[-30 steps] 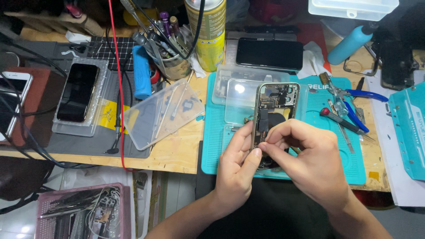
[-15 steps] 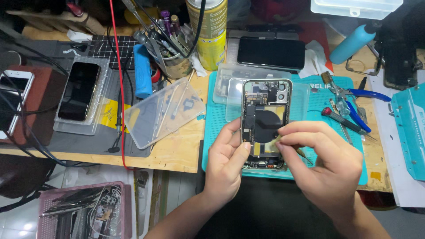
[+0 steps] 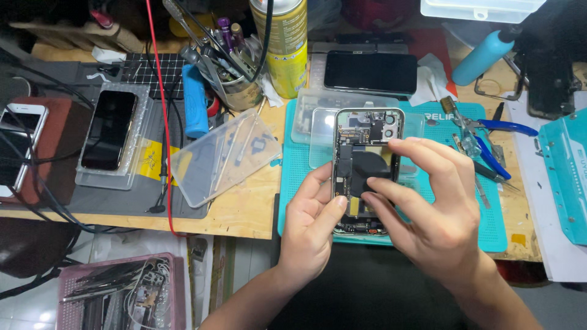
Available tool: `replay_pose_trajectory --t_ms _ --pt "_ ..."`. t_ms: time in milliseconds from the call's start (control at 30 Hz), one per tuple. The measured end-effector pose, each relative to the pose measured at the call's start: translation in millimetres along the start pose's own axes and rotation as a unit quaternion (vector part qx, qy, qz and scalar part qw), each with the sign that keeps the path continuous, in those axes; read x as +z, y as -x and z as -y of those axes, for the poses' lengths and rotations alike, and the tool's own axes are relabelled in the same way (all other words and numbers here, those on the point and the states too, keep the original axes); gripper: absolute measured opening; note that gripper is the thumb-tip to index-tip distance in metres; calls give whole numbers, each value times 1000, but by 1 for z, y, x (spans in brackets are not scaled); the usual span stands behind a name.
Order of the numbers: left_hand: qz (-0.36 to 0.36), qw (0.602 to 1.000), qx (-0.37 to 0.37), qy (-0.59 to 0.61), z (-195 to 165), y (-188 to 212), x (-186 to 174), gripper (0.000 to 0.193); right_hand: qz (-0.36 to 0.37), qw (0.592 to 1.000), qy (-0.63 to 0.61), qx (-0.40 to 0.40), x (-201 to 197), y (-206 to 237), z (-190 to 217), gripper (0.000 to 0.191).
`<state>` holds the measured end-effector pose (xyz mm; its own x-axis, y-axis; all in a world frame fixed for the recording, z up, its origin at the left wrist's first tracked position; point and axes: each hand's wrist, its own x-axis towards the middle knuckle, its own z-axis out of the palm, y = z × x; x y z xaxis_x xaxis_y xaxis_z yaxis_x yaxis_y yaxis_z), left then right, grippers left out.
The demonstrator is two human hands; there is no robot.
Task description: The person works on a disassembled smartphone at a repair bench, holding the phone frame and using a screwdriver and tweezers to remove, reposition, and secure small internal components and screws. They repeatedly lift and reorient the phone while transferring small parts between the device and the work mat.
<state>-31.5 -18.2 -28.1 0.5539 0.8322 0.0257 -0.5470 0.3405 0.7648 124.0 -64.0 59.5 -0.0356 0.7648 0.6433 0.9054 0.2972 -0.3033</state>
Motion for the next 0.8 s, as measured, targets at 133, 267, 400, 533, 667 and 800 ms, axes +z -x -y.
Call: replay_pose_trajectory --t_ms 133,267,400,533,667,800 --pt "-3 1000 0 12 2 -5 -1 50 -11 999 -25 30 -1 5 -7 31" --pt "-26 999 -19 36 2 -18 -7 48 -78 987 -32 137 -7 17 -25 23" --pt "-48 996 -39 71 -6 -27 -19 48 8 972 -31 233 -13 30 -54 16" --pt "-39 997 -34 59 -16 -35 -25 47 91 957 -36 272 -13 43 -65 16" --pt "-54 997 -41 37 -22 -38 -28 40 141 950 -85 267 -2 45 -60 16" --pt "-62 997 -43 -15 -37 -31 -33 36 151 960 -99 213 9 36 -56 14"
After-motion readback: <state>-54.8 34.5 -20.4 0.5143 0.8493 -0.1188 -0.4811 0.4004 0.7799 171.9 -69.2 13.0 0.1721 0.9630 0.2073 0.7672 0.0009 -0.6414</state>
